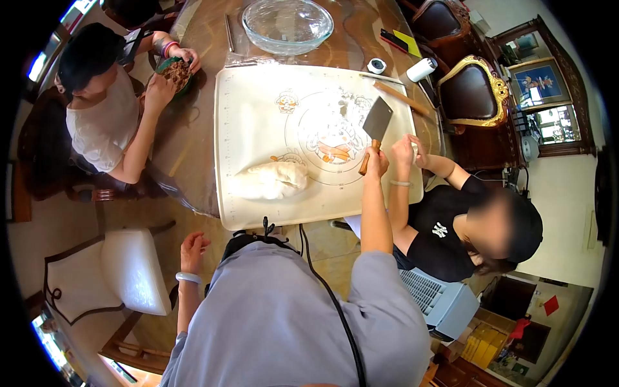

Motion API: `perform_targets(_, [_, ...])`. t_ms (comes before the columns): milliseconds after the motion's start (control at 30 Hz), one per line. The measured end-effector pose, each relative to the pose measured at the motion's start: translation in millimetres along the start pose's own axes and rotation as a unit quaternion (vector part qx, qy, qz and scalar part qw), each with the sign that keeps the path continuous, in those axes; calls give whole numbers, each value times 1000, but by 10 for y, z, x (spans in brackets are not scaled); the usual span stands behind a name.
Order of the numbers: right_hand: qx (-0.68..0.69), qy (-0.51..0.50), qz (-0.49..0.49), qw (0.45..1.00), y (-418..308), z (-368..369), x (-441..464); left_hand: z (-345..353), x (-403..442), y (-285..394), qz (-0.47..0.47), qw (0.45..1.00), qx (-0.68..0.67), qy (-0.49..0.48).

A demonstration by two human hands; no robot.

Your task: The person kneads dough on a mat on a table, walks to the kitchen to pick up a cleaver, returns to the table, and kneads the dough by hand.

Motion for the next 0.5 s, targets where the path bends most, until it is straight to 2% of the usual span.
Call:
perform_targets(67, [-39, 50, 37, 997, -43, -45, 77, 73, 30, 46, 1, 1000, 16, -10])
perform_targets(167, [-50, 138, 11, 989, 60, 70, 274, 227, -16, 176, 13, 999, 31, -12])
perform_targets(300, [-115, 142, 49, 982, -43, 139, 559, 305, -31, 74, 11, 1000, 20, 8])
perform_targets(400, [-266, 183, 20, 946, -156, 149, 707, 373, -92, 8, -1, 999, 21, 25])
perform_targets(500, [-311, 233, 3, 921, -167, 153, 808, 411, -88, -100, -12, 999, 27, 26])
Point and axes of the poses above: each hand's wrist, its own x-axis towards the middle knuckle, its own z-axis out of the palm, y = z × x, the point moved 2 cm from there along x, towards the middle knuckle, and after that the axes turned 7 degrees about -x, right-handed, at the moved point
